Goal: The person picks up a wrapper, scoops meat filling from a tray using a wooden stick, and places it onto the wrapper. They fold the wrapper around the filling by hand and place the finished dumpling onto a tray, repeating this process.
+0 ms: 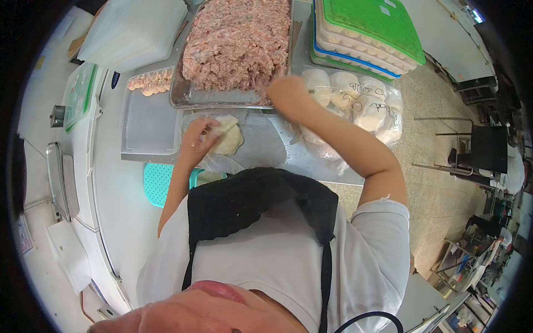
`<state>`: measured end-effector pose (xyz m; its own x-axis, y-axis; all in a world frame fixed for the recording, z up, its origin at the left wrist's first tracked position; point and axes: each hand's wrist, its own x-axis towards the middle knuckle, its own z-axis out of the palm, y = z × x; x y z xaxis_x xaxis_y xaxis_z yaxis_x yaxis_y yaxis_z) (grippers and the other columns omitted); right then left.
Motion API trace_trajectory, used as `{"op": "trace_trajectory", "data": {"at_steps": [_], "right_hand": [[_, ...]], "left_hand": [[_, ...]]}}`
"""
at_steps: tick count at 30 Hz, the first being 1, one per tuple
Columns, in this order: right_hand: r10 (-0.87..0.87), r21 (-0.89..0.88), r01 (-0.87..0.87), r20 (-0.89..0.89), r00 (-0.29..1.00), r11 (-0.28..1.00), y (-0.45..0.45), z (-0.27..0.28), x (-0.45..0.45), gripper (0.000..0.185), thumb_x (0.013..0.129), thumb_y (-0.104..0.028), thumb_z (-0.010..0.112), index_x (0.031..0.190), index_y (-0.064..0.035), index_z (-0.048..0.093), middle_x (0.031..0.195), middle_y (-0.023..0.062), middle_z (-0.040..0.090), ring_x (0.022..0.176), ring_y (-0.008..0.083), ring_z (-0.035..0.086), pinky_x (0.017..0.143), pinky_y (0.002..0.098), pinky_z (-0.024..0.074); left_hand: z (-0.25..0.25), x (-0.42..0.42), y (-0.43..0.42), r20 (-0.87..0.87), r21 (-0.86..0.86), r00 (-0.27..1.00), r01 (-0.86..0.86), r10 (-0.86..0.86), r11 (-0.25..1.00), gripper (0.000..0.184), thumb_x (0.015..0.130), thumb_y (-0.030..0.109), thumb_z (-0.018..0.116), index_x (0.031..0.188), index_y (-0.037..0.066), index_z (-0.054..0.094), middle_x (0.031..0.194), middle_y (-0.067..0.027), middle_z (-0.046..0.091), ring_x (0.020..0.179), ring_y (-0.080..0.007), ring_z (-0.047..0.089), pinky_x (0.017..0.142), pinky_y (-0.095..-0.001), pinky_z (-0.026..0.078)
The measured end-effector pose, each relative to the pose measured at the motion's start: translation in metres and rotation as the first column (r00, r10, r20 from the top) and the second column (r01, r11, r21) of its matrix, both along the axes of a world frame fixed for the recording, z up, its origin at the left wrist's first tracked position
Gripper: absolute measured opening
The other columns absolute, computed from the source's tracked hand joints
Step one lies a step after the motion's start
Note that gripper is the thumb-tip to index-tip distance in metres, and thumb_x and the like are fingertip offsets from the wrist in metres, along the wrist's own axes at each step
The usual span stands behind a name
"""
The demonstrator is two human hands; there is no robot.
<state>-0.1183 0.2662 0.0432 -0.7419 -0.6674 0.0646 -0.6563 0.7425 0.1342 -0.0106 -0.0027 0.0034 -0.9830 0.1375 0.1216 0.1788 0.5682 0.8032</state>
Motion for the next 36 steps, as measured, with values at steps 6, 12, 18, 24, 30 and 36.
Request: {"op": "trace_trajectory", "data": {"at_steps": [6,12,18,24,30,36], "right_hand": [[0.071,0.041,-0.073,0.068,0.995,0.996,0.016,0.041,-0.006,0.015,0.074,-0.012,0.057,0.072,-0.0052,0.07,0.07,0.015,0.067,0.069,0.0291,0.068,0.056,0.0402,0.0528],[-0.002,0.031,0.0,0.075,0.997,1.0,-0.002,0.004,0.015,0.017,0.075,-0.016,0.058,0.068,-0.0047,0.068,0.07,0.0167,0.065,0.068,0.0303,0.067,0.056,0.0419,0.0514],[-0.089,0.072,0.084,0.078,0.993,0.994,0.014,0.034,-0.002,0.018,0.075,-0.014,0.058,0.064,-0.0029,0.066,0.066,0.0178,0.063,0.064,0.0324,0.065,0.056,0.0429,0.0506],[-0.044,0.078,0.042,0.015,0.999,0.996,-0.032,0.002,0.029,0.034,0.084,-0.032,0.058,0.065,-0.0052,0.068,0.066,0.0146,0.065,0.065,0.0299,0.067,0.053,0.0404,0.0512],[-0.326,0.28,0.262,0.217,0.92,0.924,-0.033,0.019,-0.004,0.042,0.087,-0.042,0.053,0.079,-0.0046,0.07,0.077,0.0167,0.068,0.074,0.0332,0.067,0.064,0.0458,0.0521],[-0.235,-0.003,0.256,0.39,0.89,0.967,-0.048,0.005,0.008,0.041,0.091,-0.038,0.051,0.081,-0.0023,0.069,0.079,0.0192,0.066,0.078,0.0367,0.065,0.072,0.0459,0.0508]], "left_hand": [[-0.017,0.003,0.016,-0.301,-0.239,0.947,0.037,-0.11,0.97,0.021,0.077,0.012,0.069,0.095,0.004,0.062,0.094,-0.0138,0.059,0.093,-0.0316,0.057,0.081,-0.0384,0.045],[-0.049,-0.017,-0.027,-0.035,-0.077,0.992,-0.127,0.124,0.989,0.014,0.083,0.011,0.064,0.095,0.004,0.062,0.088,-0.0144,0.06,0.08,-0.0301,0.06,0.072,-0.0355,0.048],[-0.031,-0.011,-0.031,-0.186,0.0,0.982,0.02,-0.02,1.0,0.022,0.078,0.012,0.067,0.098,0.007,0.062,0.096,-0.0143,0.061,0.088,-0.0308,0.058,0.077,-0.0403,0.046],[-0.024,-0.007,-0.024,-0.325,-0.236,0.879,0.282,-0.349,0.93,0.03,0.072,0.017,0.073,0.099,0.009,0.062,0.094,-0.014,0.057,0.092,-0.0328,0.054,0.083,-0.0447,0.043],[-0.049,-0.024,-0.06,-0.153,0.015,0.959,0.242,-0.237,0.97,0.02,0.076,0.017,0.071,0.09,0.006,0.063,0.09,-0.0143,0.055,0.086,-0.0333,0.054,0.076,-0.0414,0.044],[-0.047,-0.022,-0.049,-0.349,-0.064,0.881,0.319,-0.32,0.946,0.018,0.076,0.019,0.07,0.084,0.004,0.062,0.087,-0.0129,0.055,0.085,-0.0329,0.055,0.073,-0.0416,0.045]]}}
